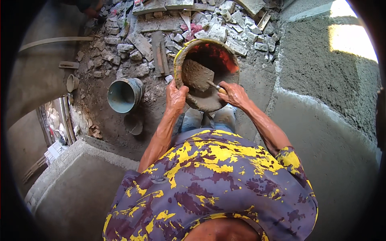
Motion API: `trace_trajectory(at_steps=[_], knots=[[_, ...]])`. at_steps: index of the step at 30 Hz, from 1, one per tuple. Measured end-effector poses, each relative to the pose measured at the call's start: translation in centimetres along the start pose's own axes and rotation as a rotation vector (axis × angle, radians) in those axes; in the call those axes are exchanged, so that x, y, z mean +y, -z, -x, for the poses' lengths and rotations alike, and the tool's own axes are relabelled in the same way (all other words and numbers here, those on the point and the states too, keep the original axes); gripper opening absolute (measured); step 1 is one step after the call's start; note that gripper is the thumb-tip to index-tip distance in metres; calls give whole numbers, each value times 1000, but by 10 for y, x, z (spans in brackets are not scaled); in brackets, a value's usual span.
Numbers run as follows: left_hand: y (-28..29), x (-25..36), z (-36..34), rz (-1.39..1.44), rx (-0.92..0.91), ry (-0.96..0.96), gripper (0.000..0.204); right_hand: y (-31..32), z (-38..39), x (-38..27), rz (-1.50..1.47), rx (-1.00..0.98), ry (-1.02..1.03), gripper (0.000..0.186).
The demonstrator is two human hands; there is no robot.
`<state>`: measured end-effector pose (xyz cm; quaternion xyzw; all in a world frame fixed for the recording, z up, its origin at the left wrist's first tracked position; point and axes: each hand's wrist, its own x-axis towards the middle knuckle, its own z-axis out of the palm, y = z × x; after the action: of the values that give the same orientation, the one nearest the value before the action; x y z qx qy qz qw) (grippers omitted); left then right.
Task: The person mixes mortar in a bucket with water, then uses a trowel to scoop and apply the mortar onto a wall, smoothing the surface.
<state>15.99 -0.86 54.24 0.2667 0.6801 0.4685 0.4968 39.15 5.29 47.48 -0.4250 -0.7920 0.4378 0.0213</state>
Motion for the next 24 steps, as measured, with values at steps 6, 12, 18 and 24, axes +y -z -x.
trace_trajectory(at_steps=[6, 12, 18, 24], knots=[[6, -11, -19, 13, 65, -107, 19, 11, -2, 7, 95, 225, -125, 37], [71, -38, -11, 110, 168, -54, 53, -11, -10, -32, -95, 180, 12, 32], [143, -43, -22, 19, 209, -53, 46, 46, 46, -72, -619, -24, 111, 33], [158, -44, -36, -179, 319, -3, 49, 224, 287, 26, -1062, 540, -687, 16]])
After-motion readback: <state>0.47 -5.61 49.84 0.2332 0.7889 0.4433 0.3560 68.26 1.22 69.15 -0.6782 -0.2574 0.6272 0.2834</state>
